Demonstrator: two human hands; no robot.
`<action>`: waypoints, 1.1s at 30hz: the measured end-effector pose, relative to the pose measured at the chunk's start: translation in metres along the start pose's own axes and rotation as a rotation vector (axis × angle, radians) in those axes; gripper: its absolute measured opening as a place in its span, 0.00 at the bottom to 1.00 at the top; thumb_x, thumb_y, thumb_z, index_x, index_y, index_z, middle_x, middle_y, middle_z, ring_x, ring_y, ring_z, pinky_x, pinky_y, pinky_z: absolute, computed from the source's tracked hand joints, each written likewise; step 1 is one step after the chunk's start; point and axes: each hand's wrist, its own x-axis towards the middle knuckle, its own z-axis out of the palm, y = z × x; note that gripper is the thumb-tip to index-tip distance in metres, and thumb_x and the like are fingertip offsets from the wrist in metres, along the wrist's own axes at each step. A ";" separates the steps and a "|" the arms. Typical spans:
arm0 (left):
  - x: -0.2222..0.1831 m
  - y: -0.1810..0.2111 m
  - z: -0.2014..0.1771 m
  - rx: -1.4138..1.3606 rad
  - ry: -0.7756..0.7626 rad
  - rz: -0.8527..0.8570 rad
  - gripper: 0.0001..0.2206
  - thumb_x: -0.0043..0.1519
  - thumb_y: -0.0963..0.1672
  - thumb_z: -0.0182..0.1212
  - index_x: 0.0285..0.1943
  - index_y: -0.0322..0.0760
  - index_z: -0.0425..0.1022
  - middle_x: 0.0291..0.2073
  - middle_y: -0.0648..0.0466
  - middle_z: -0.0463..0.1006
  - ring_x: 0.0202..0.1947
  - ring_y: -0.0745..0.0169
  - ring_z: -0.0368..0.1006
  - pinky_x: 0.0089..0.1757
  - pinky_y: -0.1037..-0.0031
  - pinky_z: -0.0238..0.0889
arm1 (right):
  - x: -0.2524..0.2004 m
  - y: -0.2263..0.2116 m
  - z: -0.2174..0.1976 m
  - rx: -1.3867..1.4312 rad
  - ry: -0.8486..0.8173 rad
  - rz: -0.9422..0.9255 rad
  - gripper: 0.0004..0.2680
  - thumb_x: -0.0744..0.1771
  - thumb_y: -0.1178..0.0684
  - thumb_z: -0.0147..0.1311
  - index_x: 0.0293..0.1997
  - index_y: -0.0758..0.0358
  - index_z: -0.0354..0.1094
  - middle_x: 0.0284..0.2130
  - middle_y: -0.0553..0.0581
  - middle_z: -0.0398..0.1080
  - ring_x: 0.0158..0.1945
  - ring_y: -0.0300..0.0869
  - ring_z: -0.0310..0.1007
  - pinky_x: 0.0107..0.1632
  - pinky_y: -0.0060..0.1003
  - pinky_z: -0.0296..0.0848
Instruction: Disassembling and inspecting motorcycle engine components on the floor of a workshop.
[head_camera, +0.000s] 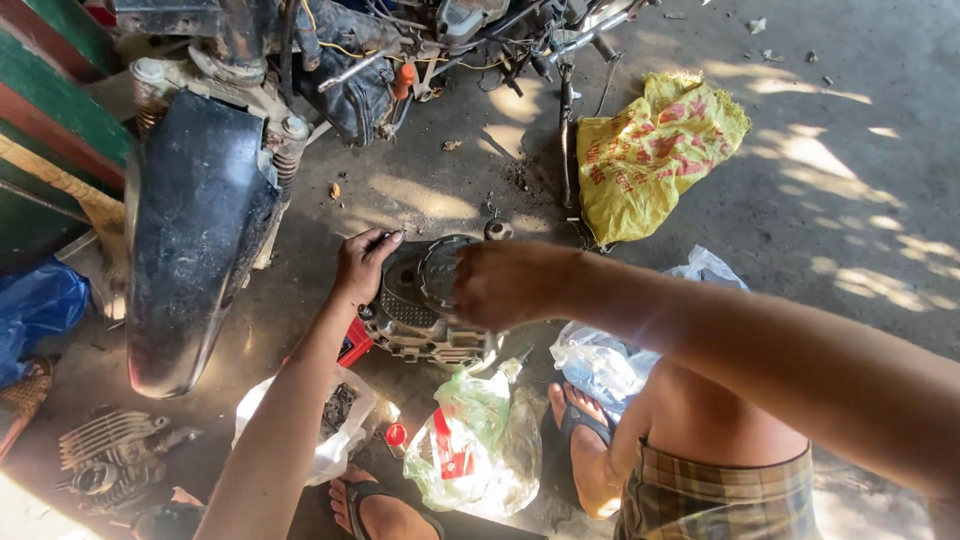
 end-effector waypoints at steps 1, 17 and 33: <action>0.000 0.001 0.000 0.001 0.000 0.000 0.18 0.64 0.52 0.62 0.44 0.32 0.82 0.34 0.48 0.84 0.36 0.61 0.79 0.41 0.72 0.68 | -0.010 0.006 0.001 0.000 0.001 0.000 0.10 0.68 0.59 0.57 0.24 0.63 0.67 0.25 0.53 0.71 0.35 0.42 0.73 0.51 0.36 0.74; 0.000 -0.006 -0.001 -0.025 -0.023 -0.053 0.20 0.63 0.54 0.61 0.48 0.34 0.82 0.37 0.49 0.85 0.40 0.61 0.80 0.45 0.71 0.69 | -0.029 0.037 0.012 -0.151 0.156 -0.057 0.07 0.65 0.58 0.56 0.27 0.60 0.64 0.25 0.51 0.67 0.35 0.43 0.72 0.45 0.37 0.76; -0.003 0.021 -0.003 0.082 0.029 -0.049 0.20 0.62 0.54 0.61 0.45 0.34 0.84 0.37 0.46 0.85 0.39 0.54 0.81 0.44 0.69 0.69 | -0.007 0.017 0.020 -0.104 -0.152 0.304 0.12 0.70 0.58 0.53 0.24 0.61 0.68 0.18 0.55 0.70 0.20 0.38 0.73 0.26 0.34 0.79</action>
